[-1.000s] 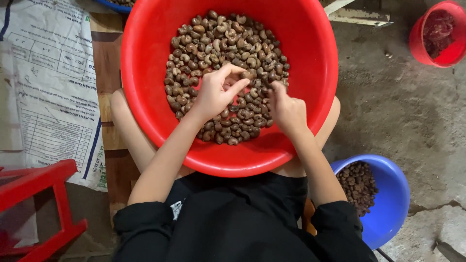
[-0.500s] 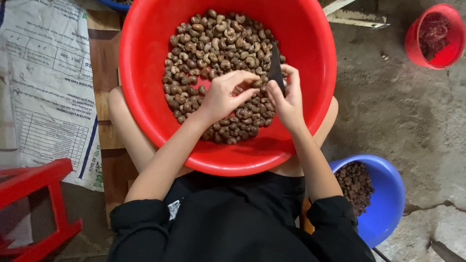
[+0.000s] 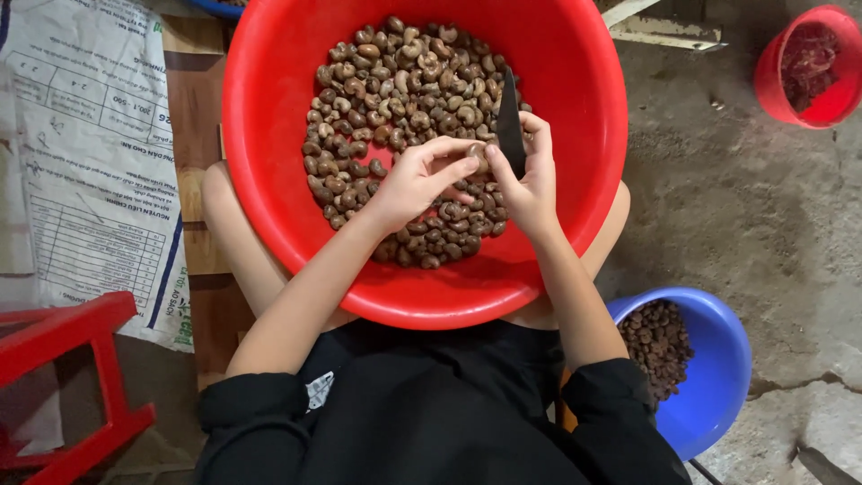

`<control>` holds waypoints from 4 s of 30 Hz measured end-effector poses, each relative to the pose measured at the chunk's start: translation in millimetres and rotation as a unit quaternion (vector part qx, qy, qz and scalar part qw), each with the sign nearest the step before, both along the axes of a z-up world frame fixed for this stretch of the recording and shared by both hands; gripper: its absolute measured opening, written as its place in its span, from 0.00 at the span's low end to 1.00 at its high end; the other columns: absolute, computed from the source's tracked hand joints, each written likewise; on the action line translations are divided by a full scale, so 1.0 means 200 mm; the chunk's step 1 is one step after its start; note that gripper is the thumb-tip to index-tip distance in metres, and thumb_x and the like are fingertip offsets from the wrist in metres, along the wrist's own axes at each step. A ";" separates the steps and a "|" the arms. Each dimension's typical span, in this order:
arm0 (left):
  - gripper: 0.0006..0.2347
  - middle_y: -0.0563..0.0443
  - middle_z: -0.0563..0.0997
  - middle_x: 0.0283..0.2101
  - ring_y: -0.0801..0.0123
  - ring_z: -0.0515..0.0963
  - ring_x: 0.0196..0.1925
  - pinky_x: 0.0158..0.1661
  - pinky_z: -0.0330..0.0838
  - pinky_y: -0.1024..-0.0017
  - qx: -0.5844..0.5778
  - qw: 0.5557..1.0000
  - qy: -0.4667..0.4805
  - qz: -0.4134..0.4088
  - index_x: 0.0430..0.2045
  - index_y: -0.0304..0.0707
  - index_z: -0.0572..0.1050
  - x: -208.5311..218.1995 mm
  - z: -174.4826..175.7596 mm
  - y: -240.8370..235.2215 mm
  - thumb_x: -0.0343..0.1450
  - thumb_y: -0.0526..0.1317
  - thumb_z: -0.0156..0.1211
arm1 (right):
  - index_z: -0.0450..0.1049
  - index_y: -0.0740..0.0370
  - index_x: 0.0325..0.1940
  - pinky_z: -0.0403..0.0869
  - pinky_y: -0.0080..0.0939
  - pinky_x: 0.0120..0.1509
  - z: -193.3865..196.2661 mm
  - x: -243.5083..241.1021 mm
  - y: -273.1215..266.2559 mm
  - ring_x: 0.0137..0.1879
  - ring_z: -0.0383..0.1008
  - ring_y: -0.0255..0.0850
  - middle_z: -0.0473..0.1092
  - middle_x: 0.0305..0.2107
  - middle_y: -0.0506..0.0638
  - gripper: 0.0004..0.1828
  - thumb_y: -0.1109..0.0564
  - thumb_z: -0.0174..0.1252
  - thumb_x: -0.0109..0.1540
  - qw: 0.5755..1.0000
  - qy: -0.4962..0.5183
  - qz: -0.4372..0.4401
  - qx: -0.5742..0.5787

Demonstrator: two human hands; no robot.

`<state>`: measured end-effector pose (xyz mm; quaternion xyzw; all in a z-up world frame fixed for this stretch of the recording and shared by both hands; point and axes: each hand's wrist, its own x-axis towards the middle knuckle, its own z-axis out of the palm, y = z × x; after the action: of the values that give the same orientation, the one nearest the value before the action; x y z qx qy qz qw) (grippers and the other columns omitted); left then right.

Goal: The person sits cross-legged on the floor with a red basin of cashew nuts on their lap. They use a knife to peel the outer layer off individual cashews, placing the peeled nuts into a blue basin on the floor.

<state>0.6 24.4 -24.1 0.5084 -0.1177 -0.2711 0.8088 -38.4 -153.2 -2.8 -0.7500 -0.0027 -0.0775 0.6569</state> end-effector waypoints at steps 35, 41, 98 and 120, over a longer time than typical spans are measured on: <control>0.10 0.39 0.85 0.42 0.64 0.87 0.41 0.37 0.88 0.71 0.005 1.000 0.018 -0.017 0.42 0.30 0.79 0.03 0.04 0.01 0.70 0.30 0.71 | 0.61 0.49 0.62 0.75 0.69 0.49 -0.10 -0.12 -0.15 0.45 0.77 0.69 0.77 0.44 0.69 0.12 0.53 0.50 0.74 0.944 0.034 -0.039 -0.326; 0.10 0.42 0.80 0.44 0.60 0.84 0.45 0.35 0.86 0.66 0.081 0.967 -0.242 0.003 0.42 0.30 0.79 -0.04 0.11 -0.23 0.70 0.31 0.72 | 0.58 0.57 0.68 0.68 0.29 0.27 -0.23 -0.15 -0.29 0.28 0.68 0.32 0.69 0.28 0.53 0.30 0.38 0.54 0.70 0.988 0.059 -0.053 0.131; 0.09 0.38 0.85 0.41 0.58 0.88 0.41 0.36 0.85 0.71 0.155 0.959 -0.209 0.114 0.45 0.29 0.79 -0.02 0.01 0.02 0.71 0.29 0.68 | 0.59 0.49 0.63 0.77 0.61 0.42 -0.05 -0.29 0.03 0.33 0.80 0.64 0.80 0.37 0.63 0.14 0.50 0.45 0.74 0.876 0.082 -0.073 -0.470; 0.10 0.39 0.81 0.41 0.59 0.85 0.43 0.38 0.84 0.68 0.072 0.973 -0.218 0.027 0.47 0.29 0.78 -0.04 0.11 0.02 0.72 0.28 0.67 | 0.56 0.57 0.67 0.63 0.27 0.28 0.01 -0.19 0.01 0.23 0.61 0.31 0.63 0.25 0.47 0.18 0.59 0.48 0.74 0.993 0.028 -0.051 0.102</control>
<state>-8.1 27.8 -1.8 0.6152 -0.2579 -0.1398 0.7318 -76.2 -150.7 -0.9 -0.6801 0.0621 -0.0900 0.7249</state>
